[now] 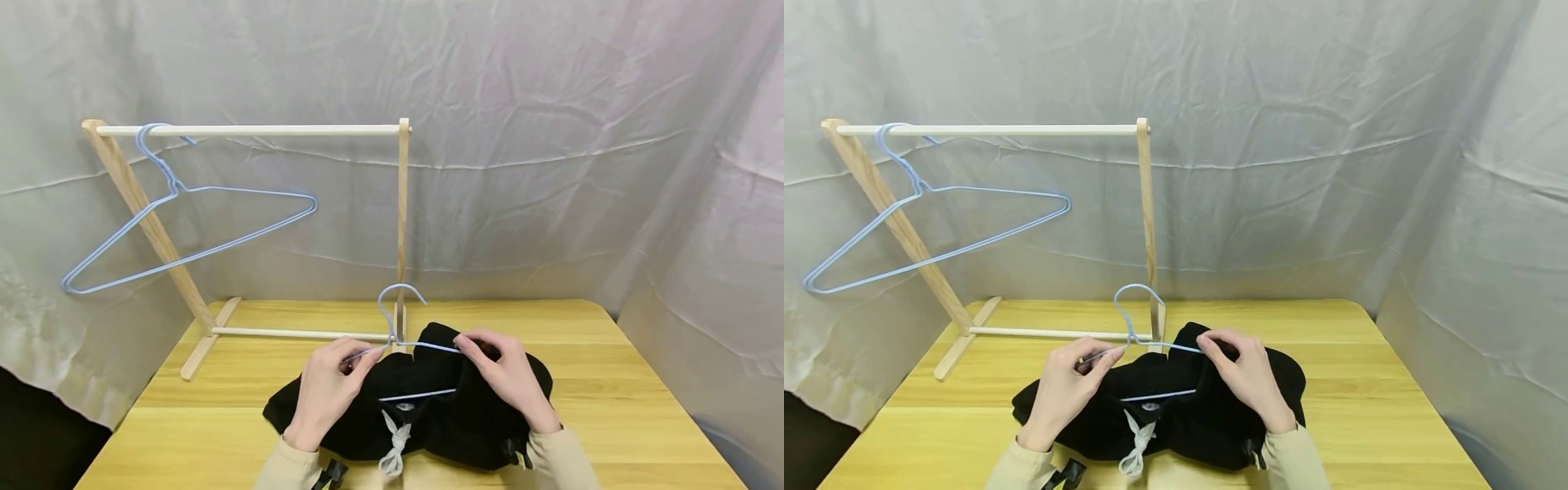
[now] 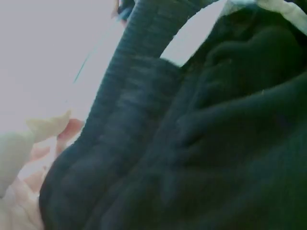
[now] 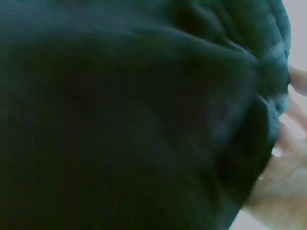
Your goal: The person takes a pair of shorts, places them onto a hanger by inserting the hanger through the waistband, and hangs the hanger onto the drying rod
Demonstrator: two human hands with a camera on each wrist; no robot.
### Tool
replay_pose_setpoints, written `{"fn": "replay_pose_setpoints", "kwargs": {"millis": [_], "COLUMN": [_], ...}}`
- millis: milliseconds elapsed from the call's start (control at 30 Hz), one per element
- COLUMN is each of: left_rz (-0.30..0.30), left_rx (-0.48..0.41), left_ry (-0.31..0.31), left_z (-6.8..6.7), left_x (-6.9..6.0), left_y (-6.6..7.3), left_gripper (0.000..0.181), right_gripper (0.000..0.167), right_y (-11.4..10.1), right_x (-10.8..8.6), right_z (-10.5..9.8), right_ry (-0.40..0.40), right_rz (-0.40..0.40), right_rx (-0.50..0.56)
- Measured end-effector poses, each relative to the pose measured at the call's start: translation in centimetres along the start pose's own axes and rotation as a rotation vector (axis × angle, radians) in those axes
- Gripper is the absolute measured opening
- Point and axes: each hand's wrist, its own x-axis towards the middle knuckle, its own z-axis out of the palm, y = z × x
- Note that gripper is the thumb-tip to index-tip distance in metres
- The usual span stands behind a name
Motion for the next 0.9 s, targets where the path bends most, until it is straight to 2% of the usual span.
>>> {"fn": "replay_pose_setpoints", "kwargs": {"millis": [167,267,400,533,633,767,900], "left_rz": [-0.109,-0.127,-0.123,-0.170,-0.201,-0.206,-0.216], "left_rx": [0.057,0.093,0.123,0.141,0.159,0.184,0.191], "left_ry": [0.068,0.074,0.079,0.066,0.048,0.019,-0.019], "left_z": [-0.5,-1.2,-2.1,-3.0,-3.4,-3.7,-4.0], "left_x": [0.6,1.4,2.5,3.3,3.8,4.3,4.8], "left_y": [0.3,0.6,0.5,0.5,0.5,0.5,0.6], "left_gripper": [0.023,0.029,0.033,0.040,0.045,0.051,0.054], "right_gripper": [0.013,0.018,0.026,0.035,0.046,0.055,0.054], "right_y": [-0.5,-1.0,-2.2,-3.5,-4.5,-5.6,-6.3], "right_x": [3.8,6.9,11.6,15.8,18.2,20.3,21.4], "right_z": [-0.6,-0.9,-1.1,-0.7,0.0,1.0,1.9], "right_ry": [-0.119,-0.182,-0.250,-0.228,-0.208,-0.195,-0.172], "right_rz": [-0.012,0.024,0.082,0.092,0.103,0.101,0.082], "right_rx": [-0.009,0.074,0.199,0.261,0.297,0.295,0.248]}}
